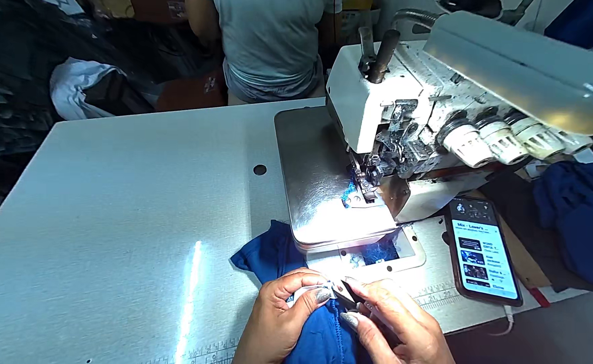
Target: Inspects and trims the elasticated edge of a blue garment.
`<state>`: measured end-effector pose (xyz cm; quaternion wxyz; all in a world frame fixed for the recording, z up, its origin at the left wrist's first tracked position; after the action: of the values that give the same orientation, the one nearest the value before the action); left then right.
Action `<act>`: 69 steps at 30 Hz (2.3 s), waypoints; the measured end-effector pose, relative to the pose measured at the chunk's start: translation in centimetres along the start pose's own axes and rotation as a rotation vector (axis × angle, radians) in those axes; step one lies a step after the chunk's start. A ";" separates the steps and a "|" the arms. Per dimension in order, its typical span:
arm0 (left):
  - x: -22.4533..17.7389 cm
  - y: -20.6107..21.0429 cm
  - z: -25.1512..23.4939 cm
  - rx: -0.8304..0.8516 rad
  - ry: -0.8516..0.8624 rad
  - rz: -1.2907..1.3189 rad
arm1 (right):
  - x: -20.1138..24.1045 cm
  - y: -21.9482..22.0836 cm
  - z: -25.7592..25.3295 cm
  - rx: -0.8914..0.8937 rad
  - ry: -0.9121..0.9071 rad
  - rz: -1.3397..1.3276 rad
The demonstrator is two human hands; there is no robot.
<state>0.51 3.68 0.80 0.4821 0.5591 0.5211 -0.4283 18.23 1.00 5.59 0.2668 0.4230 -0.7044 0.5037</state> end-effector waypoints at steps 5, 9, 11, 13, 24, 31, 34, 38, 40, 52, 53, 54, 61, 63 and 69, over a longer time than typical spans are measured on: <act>-0.2 0.1 0.0 -0.019 0.026 -0.027 | 0.2 0.1 0.1 0.003 0.007 0.051; -0.2 0.2 0.1 -0.001 0.045 -0.031 | 0.1 0.6 0.3 -0.080 0.002 0.067; -0.2 0.1 0.0 -0.011 0.023 -0.020 | -0.3 0.8 0.5 -0.180 0.000 -0.017; -0.1 0.0 0.0 -0.029 0.002 -0.019 | -0.4 0.8 0.6 -0.203 0.005 -0.087; 0.0 0.0 0.1 -0.009 -0.020 0.032 | 0.2 0.3 0.3 -0.009 0.009 0.039; 0.0 0.0 0.0 0.001 -0.012 0.036 | 0.1 0.2 0.3 -0.009 0.007 0.051; -0.1 0.0 0.0 0.013 -0.002 0.028 | 0.1 0.1 0.1 0.006 0.004 0.079; -0.2 0.0 0.0 0.041 0.015 0.019 | -0.2 0.3 0.1 -0.062 -0.018 0.007; -0.1 0.0 0.0 0.041 0.004 0.036 | -0.5 0.5 0.3 -0.191 -0.010 -0.118; 0.0 0.0 0.0 0.022 -0.014 0.037 | 0.1 0.0 0.3 0.002 0.019 -0.004; -0.1 0.0 0.0 0.016 -0.007 0.023 | 0.1 0.0 0.3 0.006 0.019 -0.005; -0.2 0.0 0.0 0.009 -0.005 0.012 | 0.3 -0.1 0.3 0.010 0.022 -0.003; -0.3 0.0 0.0 -0.013 0.000 -0.004 | 0.5 0.0 0.2 0.006 0.016 0.044; -0.4 0.0 0.0 -0.012 0.006 -0.005 | 1.0 -0.2 0.1 0.016 0.070 0.051; -0.3 0.0 0.1 -0.014 0.012 -0.001 | 1.0 -0.2 0.1 0.013 0.075 0.069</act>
<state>0.53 3.56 1.10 0.4827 0.5578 0.5273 -0.4217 17.93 0.52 6.47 0.2730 0.3810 -0.7048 0.5326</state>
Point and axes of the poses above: each hand's wrist, its own z-axis away from the middle knuckle, its own y-axis out of the palm, x = y × z, the point moved 4 cm from there along -z, towards the middle knuckle, and after that the axes turned 9 degrees about -x, right-handed, at the moved point
